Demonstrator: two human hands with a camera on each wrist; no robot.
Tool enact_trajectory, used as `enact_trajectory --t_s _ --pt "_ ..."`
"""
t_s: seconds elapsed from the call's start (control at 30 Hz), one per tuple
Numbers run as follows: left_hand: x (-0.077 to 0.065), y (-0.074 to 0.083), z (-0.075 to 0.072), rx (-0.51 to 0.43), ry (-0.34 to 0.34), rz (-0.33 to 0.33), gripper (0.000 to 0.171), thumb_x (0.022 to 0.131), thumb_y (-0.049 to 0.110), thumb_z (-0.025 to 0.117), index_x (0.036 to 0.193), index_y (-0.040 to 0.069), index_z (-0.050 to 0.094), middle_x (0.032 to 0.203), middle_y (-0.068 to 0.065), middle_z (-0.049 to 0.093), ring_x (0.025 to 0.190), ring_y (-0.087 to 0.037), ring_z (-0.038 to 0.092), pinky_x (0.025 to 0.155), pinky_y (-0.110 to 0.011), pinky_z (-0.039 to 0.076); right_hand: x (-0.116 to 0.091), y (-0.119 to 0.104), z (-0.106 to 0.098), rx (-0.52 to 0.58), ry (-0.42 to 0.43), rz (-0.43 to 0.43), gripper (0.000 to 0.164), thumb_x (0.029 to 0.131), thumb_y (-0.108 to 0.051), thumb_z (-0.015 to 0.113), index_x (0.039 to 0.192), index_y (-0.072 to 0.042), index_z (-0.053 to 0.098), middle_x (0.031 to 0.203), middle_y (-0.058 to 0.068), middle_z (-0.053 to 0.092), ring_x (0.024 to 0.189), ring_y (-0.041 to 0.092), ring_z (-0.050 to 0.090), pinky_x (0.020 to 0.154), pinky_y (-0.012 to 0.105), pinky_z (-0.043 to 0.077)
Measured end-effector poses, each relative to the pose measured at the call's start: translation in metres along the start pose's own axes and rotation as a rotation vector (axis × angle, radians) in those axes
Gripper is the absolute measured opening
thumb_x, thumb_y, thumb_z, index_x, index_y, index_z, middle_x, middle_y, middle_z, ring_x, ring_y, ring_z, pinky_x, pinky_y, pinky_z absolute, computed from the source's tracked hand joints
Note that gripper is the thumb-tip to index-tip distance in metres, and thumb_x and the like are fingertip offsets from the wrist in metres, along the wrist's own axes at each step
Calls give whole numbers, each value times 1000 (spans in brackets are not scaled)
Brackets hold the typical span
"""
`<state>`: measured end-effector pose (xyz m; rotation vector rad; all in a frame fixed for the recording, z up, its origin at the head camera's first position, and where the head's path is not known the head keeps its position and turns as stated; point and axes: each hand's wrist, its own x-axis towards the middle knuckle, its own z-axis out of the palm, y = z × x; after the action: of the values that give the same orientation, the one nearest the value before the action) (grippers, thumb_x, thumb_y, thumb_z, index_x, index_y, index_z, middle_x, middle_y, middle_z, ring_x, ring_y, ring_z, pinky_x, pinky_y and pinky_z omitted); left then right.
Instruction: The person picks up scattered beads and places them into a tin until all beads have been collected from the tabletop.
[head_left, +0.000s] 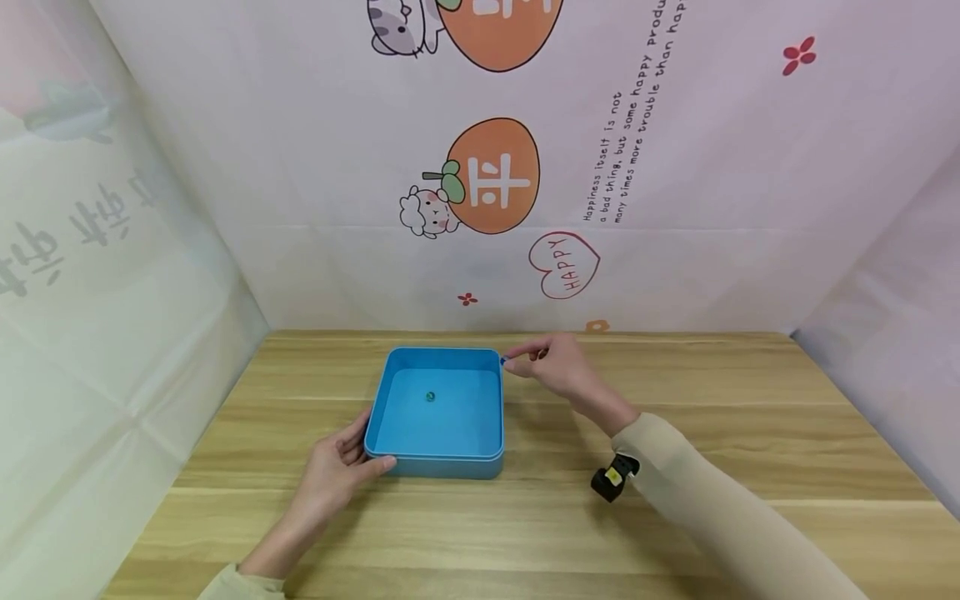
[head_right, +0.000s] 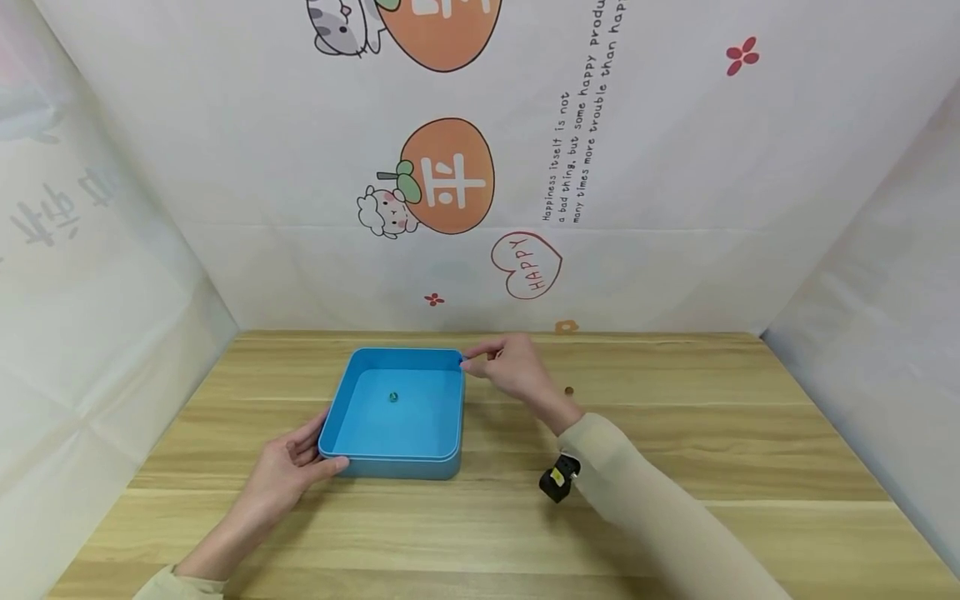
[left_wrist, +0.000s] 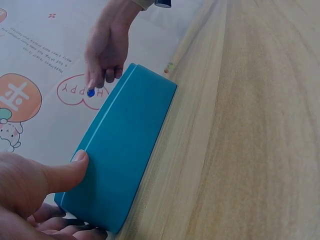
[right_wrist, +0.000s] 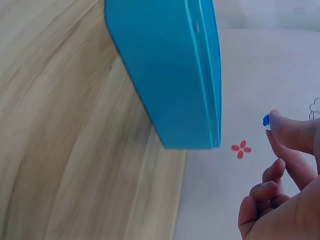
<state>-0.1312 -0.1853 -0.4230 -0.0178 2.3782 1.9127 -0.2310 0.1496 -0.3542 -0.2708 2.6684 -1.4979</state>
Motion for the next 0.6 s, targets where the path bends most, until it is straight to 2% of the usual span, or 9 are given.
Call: enact_trajectory --t_s 0.27,0.6 --pt "0 0 0 4 1 10 87 91 3 83 163 0 34 164 -24 34 145 -37 42 105 -37 51 7 -11 17 -2 -17 -18 17 95 -20 82 110 -11 85 93 7 62 91 27 52 66 32 41" --pt "0 -1 -1 10 0 11 86 91 3 83 163 0 35 164 -24 35 145 -38 42 105 -38 51 13 -28 39 17 -30 -26 14 93 -18 85 105 -10 86 88 7 63 84 26 53 65 31 40"
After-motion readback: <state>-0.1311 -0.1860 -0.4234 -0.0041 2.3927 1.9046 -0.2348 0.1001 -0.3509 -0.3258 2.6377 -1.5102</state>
